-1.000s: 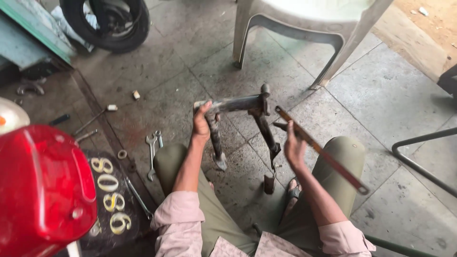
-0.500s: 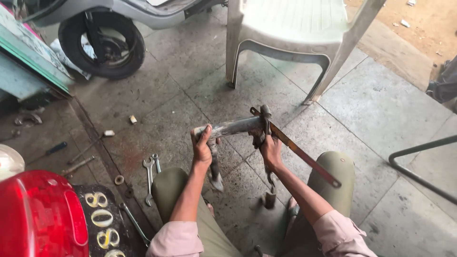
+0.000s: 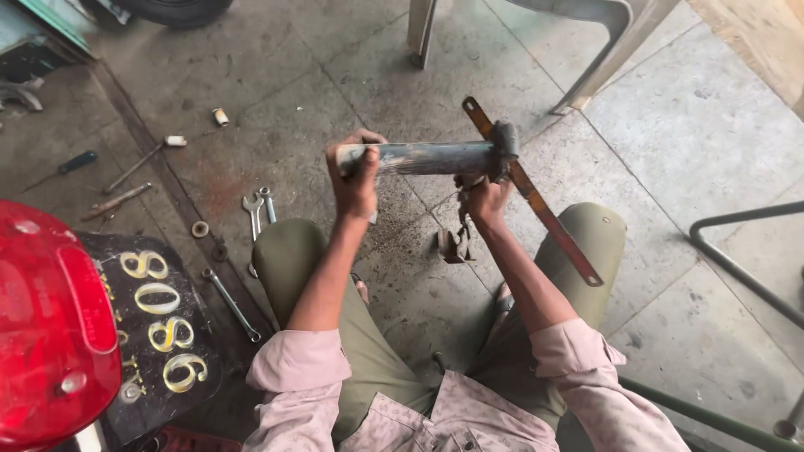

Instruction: The person sits on the floor of a motorcycle repair shop holding a metal steering stem across their lap. They file rust and debris off the metal tube with a flat file, rotating the part to work different sides, then fit a wrench onto a bolt on the part.

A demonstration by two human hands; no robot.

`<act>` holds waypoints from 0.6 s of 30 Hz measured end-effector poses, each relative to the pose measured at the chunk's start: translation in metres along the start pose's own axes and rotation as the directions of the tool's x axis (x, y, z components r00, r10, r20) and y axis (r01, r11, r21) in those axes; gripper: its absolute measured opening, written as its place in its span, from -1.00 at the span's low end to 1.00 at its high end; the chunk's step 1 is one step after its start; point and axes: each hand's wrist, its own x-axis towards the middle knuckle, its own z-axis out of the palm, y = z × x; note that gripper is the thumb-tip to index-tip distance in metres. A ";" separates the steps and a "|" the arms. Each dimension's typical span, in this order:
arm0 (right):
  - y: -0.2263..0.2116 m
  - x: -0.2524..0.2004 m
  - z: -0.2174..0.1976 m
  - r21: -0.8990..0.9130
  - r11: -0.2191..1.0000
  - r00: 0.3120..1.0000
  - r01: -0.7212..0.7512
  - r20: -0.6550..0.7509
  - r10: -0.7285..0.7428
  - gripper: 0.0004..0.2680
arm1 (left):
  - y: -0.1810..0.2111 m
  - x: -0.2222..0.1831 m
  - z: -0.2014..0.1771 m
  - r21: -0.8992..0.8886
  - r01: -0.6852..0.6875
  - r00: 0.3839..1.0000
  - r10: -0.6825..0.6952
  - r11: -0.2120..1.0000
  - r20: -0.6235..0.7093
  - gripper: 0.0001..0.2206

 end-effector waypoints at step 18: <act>-0.095 0.020 -0.041 -0.389 0.921 0.999 0.037 0.013 -0.034 -0.84 | -0.014 0.001 -0.016 -0.249 0.004 0.820 -0.145 0.969 -0.553 -0.78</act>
